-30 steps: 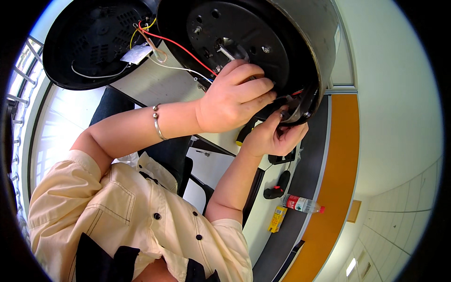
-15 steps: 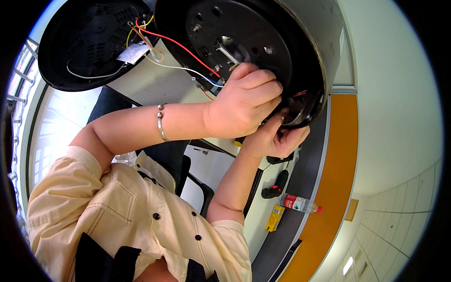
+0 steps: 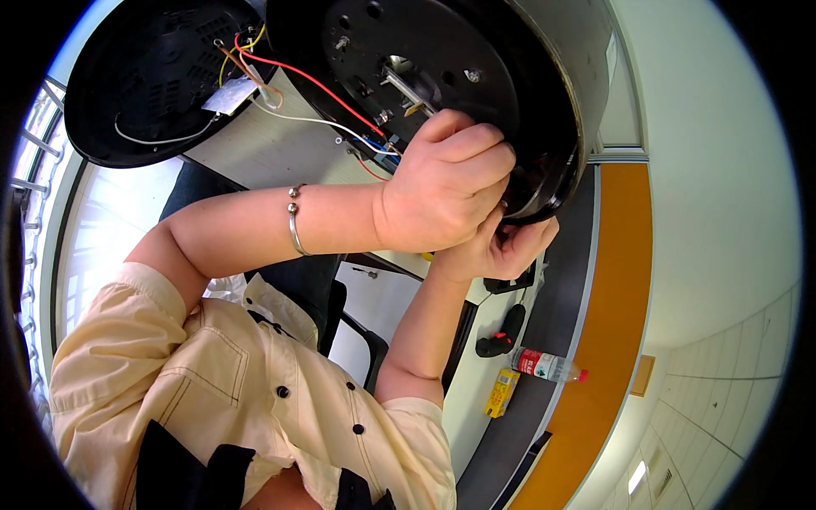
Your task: The person uses a screwdriver to tighten screws on the underside of a black electronic device. They then connect alligator clips to the internal wires and adjust the wiring inside the device.
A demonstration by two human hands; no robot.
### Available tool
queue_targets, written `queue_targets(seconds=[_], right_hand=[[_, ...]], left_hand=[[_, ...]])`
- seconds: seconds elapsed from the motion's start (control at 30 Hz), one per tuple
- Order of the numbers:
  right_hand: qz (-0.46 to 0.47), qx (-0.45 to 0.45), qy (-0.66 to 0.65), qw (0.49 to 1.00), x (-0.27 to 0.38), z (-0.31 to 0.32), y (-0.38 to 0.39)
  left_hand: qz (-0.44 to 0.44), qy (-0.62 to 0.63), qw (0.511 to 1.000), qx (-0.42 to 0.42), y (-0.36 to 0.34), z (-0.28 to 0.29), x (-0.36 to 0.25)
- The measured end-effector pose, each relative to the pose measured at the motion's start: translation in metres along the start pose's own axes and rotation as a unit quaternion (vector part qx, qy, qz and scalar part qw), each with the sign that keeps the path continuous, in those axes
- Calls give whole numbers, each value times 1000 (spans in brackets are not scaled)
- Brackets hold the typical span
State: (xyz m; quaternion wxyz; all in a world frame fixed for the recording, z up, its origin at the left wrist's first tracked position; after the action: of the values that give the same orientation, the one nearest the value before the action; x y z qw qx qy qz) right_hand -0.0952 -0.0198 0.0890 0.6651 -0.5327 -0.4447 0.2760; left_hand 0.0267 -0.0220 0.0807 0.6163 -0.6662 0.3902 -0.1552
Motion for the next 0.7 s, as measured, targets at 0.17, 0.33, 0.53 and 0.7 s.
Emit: queue_targets(seconds=[0.17, 0.33, 0.53, 0.7], right_hand=[[-3, 13, -2, 1000, -5, 1, 0], [-5, 12, 29, 999, -12, 5, 4], [-44, -8, 66, 997, -13, 6, 3], [-39, -13, 16, 999, -16, 6, 3]], left_hand=[[-11, 5, 999, 49, 0, -7, 1], [-15, 24, 995, 92, 4, -9, 7], [-3, -49, 997, 60, 3, 12, 18], [-45, -3, 996, 73, 13, 2, 15]])
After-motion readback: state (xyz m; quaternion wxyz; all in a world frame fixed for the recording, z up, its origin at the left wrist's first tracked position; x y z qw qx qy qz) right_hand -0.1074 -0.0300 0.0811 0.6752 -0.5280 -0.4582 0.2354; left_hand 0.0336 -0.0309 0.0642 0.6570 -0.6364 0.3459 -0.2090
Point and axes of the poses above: each hand's wrist, its own y-axis away from the middle knuckle, its own z-axis out of the back of the hand, x = y × z, the point moved 9 cm from there along -y, towards the middle knuckle, and after that the axes turned 15 degrees about -y, right-handed, at the moved point
